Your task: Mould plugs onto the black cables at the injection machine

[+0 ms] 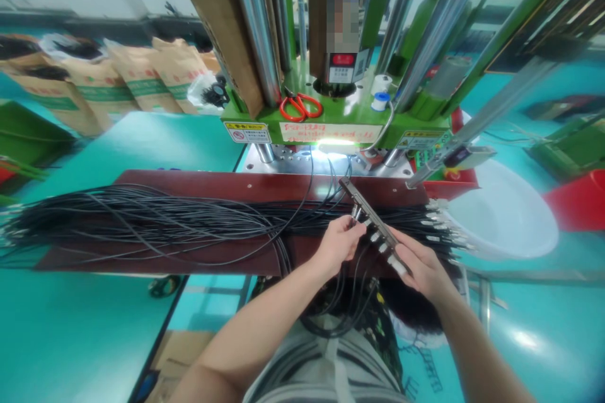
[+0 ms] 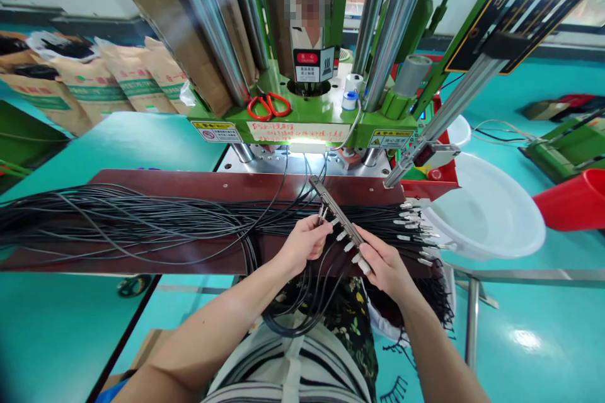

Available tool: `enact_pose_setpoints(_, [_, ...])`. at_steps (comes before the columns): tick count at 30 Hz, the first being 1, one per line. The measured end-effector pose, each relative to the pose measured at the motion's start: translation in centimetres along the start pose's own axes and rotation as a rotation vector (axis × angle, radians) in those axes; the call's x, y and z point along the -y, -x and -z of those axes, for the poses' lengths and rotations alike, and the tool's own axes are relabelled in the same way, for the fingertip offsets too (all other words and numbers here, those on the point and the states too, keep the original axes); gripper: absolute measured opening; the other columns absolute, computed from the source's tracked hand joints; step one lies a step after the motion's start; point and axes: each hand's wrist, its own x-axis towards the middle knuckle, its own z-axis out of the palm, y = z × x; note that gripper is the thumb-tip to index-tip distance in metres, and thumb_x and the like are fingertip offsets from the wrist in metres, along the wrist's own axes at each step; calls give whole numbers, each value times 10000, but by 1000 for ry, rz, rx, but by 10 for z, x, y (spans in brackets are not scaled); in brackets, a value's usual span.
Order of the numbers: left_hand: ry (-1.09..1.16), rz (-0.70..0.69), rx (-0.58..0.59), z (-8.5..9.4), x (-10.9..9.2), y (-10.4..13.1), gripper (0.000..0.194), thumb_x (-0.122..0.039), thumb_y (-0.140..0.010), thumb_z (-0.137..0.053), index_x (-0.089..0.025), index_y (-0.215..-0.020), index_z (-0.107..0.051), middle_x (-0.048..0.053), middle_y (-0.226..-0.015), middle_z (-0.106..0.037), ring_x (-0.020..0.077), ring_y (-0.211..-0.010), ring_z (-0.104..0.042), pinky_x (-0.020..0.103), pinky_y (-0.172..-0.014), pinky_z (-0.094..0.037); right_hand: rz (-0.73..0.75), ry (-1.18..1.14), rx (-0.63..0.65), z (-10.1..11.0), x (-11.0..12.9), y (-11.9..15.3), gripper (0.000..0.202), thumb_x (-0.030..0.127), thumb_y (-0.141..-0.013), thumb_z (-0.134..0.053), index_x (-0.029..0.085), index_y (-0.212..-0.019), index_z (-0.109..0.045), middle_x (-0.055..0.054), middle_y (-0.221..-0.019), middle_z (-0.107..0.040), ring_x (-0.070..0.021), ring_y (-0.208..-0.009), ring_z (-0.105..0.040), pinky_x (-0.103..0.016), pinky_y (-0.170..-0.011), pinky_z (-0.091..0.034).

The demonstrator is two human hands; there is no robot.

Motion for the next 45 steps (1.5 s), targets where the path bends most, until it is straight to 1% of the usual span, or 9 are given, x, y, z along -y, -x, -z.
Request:
enact_pose_setpoints(7, [-188, -210, -74, 0, 3, 0, 261, -413, -761, -536, -186, -721, -414, -105, -462, -330, 21, -359, -260, 151, -367, -204, 42, 45, -50, -5, 8, 5, 553, 482, -708, -626, 188, -1175, -584, -77, -859, -635, -115, -550, -512, -189, -380, -363])
enact_pose_setpoints(10, [-211, -292, -147, 3, 1, -2, 242, -432, -795, -482, -194, -797, -436, -99, -494, -357, 31, -391, -291, 152, -396, -231, 16, 18, -71, -5, 13, 9, 517, 455, -740, -601, 189, -1183, -575, -74, -846, -637, -126, -568, -534, -188, -384, -376])
enact_pose_setpoints(16, [-175, -128, -136, 0, -10, 0, 247, -387, -739, -542, -172, -649, -461, -109, -407, -270, 19, -337, -193, 167, -355, -130, 108, 60, -75, -2, 11, 6, 537, 458, -758, -559, 166, -1208, -566, -45, -569, -568, -114, -389, -440, -204, -279, -301])
enact_pose_setpoints(25, [7, -57, -111, -2, -14, -1, 255, -399, -708, -556, -176, -632, -455, -122, -359, -222, 18, -295, -139, 170, -324, -66, 141, 156, -59, -1, 12, 7, 491, 423, -764, -561, 187, -1194, -579, -40, -590, -587, -121, -419, -484, -198, -296, -349])
enact_pose_setpoints(33, [-287, -245, -148, 8, 2, -7, 265, -397, -814, -440, -172, -677, -462, -98, -424, -296, 33, -354, -252, 166, -388, -226, 175, 214, -3, 1, -2, 2, 487, 448, -798, -536, 217, -1226, -545, -68, -920, -648, -156, -660, -581, -241, -530, -491])
enact_pose_setpoints(36, [-322, -334, -89, 10, -2, -3, 261, -417, -837, -407, -177, -758, -472, -81, -475, -359, 49, -395, -335, 171, -416, -286, 80, 128, -42, 2, 2, 4, 506, 459, -782, -545, 200, -1216, -556, -73, -804, -648, -152, -575, -560, -221, -414, -438])
enact_pose_setpoints(39, [-273, -378, -129, 13, -7, -1, 273, -445, -848, -382, -186, -872, -466, -82, -496, -361, 57, -389, -345, 172, -398, -281, 36, 91, -70, 2, 9, 8, 512, 440, -783, -541, 198, -1235, -538, -58, -721, -631, -140, -524, -540, -206, -369, -405])
enact_pose_setpoints(42, [-259, -372, -153, 19, -7, 0, 336, -488, -865, -313, -190, -769, -433, -90, -477, -284, 48, -369, -250, 173, -380, -212, 37, 108, -83, 4, 14, 10, 494, 430, -773, -551, 221, -1221, -552, -47, -702, -625, -135, -511, -535, -201, -360, -403])
enact_pose_setpoints(45, [-399, -396, -111, 23, -5, -1, 376, -477, -870, -307, -182, -648, -382, -70, -505, -299, 55, -435, -266, 183, -434, -238, 32, 150, -32, 6, 17, 10, 486, 416, -761, -564, 237, -1213, -563, -39, -642, -613, -141, -468, -524, -212, -331, -388])
